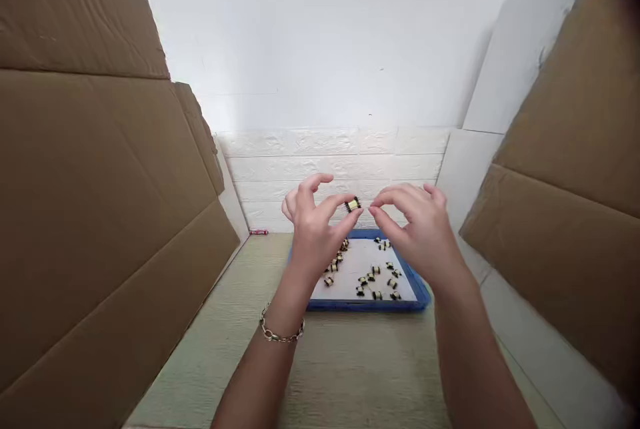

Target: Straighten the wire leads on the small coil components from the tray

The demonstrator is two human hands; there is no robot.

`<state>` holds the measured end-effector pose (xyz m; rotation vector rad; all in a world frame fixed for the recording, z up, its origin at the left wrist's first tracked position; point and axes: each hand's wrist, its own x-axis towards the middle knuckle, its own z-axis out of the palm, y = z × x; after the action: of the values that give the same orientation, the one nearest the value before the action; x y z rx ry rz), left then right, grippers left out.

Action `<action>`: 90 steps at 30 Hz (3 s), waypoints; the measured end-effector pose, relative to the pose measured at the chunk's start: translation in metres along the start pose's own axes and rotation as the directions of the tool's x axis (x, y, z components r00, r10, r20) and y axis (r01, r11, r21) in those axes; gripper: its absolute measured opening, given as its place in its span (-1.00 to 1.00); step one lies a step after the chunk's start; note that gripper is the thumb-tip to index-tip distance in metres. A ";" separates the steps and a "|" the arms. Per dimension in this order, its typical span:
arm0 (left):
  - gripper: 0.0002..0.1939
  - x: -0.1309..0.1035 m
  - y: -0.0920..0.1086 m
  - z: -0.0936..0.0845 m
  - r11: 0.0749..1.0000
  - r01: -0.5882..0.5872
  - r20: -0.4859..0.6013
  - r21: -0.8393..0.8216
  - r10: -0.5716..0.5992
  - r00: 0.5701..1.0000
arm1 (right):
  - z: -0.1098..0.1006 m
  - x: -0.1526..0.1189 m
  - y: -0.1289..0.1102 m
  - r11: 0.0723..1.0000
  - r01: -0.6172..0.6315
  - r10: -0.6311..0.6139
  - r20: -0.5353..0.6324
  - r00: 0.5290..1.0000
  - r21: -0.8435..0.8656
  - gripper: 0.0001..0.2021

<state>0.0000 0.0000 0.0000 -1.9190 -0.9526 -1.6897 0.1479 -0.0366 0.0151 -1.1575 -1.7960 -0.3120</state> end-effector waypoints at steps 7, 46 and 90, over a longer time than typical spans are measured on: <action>-0.87 -0.001 -0.002 0.008 0.999 0.050 -0.024 0.016 -0.050 0.998 | 0.014 0.003 0.002 1.000 0.027 -0.027 -0.111 0.993 -0.008 -0.91; -0.91 -0.001 -0.002 0.002 0.975 -0.127 -0.007 0.181 0.130 0.991 | 0.006 0.000 0.001 0.999 0.023 -0.034 -0.313 0.949 -0.040 -0.89; -0.92 -0.007 -0.002 0.009 0.900 -0.293 0.034 0.324 0.299 0.954 | 0.015 0.002 0.012 0.995 0.022 -0.030 -0.087 0.996 -0.095 -0.93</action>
<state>0.0045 0.0067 -0.0084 -1.7232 -0.8234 -1.2829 0.1485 -0.0197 0.0059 -1.1680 -1.7357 -0.4607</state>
